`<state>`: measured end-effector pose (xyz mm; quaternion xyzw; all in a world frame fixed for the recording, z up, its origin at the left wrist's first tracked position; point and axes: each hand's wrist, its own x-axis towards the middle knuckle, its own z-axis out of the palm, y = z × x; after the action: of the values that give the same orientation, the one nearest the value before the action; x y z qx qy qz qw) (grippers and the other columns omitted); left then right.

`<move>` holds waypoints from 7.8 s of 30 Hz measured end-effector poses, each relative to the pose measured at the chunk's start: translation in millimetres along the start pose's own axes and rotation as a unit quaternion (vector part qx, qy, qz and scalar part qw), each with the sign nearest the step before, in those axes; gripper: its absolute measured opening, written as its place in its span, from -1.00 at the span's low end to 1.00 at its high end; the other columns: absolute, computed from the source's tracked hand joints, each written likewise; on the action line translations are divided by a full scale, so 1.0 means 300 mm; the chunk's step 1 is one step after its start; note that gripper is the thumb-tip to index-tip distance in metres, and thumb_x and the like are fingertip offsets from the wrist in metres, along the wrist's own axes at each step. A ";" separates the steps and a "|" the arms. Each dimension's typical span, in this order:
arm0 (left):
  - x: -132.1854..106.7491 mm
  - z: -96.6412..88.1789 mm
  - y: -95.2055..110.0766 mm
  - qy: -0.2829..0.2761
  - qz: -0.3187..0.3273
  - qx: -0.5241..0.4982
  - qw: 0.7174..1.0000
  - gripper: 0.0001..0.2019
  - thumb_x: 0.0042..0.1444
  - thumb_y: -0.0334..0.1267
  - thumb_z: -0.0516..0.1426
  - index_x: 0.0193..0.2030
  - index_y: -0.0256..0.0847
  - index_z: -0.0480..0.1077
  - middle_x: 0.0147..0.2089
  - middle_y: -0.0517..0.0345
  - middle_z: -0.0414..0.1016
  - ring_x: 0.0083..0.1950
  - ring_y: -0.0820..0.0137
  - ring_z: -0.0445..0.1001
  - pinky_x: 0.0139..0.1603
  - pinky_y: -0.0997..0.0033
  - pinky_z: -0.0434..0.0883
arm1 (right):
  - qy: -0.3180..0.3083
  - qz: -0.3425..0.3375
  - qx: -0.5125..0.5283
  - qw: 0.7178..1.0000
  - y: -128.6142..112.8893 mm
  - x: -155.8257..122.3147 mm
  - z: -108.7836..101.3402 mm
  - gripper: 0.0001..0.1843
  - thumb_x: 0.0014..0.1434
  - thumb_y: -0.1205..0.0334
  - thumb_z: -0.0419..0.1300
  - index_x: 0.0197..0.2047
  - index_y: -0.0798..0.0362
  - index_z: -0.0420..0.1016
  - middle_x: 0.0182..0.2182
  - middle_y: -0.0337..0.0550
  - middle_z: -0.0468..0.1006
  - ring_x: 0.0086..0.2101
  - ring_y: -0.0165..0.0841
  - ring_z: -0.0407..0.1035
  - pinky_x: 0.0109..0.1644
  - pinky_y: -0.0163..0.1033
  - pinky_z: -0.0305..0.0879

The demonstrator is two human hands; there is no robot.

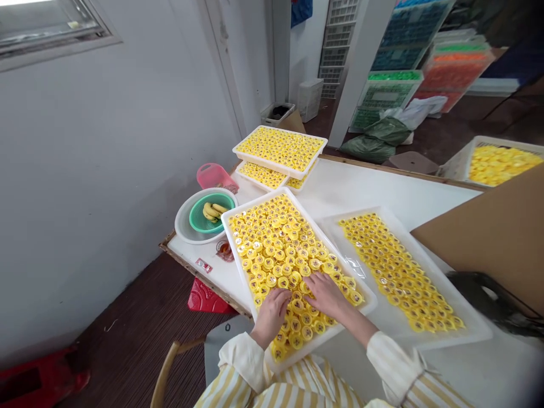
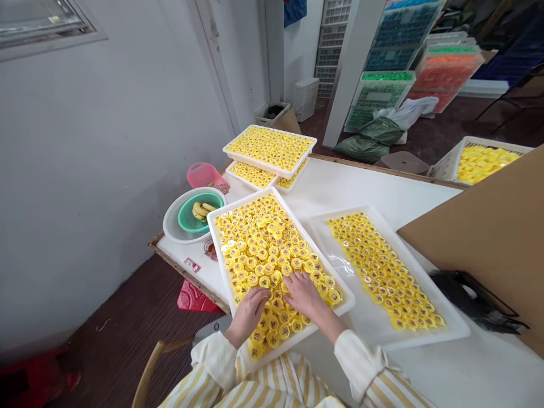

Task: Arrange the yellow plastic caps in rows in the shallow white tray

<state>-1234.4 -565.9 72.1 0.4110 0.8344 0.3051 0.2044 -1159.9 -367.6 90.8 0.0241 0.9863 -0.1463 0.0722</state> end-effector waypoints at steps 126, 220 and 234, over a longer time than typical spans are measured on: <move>0.182 -0.225 -0.116 -0.093 0.059 0.247 0.963 -0.85 0.05 -0.19 0.19 -0.26 -0.17 0.39 -0.19 0.00 0.43 0.01 0.10 0.29 0.00 0.05 0.27 | -0.044 0.004 0.081 0.996 -0.124 0.279 0.016 -0.69 0.14 0.42 0.05 -0.03 0.16 0.37 -0.09 0.09 0.46 -0.05 -0.14 0.34 0.03 -0.10 0.29; 0.516 -0.084 0.021 -0.123 0.139 0.242 0.952 -0.73 0.07 -0.33 0.19 -0.06 -0.17 0.33 0.03 -0.13 0.29 0.14 0.05 0.26 -0.01 0.12 0.41 | -0.101 0.019 0.011 0.995 0.201 0.174 -0.134 -0.38 -0.06 0.15 0.28 0.10 0.04 0.32 -0.08 0.04 0.34 -0.09 -0.10 0.30 -0.12 -0.10 0.30; 0.506 -0.160 -0.010 -0.138 0.108 0.260 0.950 -0.69 0.13 -0.44 0.09 0.02 -0.13 0.32 0.12 -0.03 0.26 0.00 0.27 0.42 0.00 0.25 0.44 | -0.103 -0.067 0.088 0.988 0.215 0.141 -0.113 -0.38 -0.08 0.06 0.27 0.08 0.04 0.37 -0.09 0.03 0.41 -0.07 -0.08 0.32 0.00 -0.02 0.27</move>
<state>-1352.2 -460.8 91.4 0.5758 0.7989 0.0383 0.1698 -1202.0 -295.0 98.1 -0.0512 0.9562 -0.2390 0.1608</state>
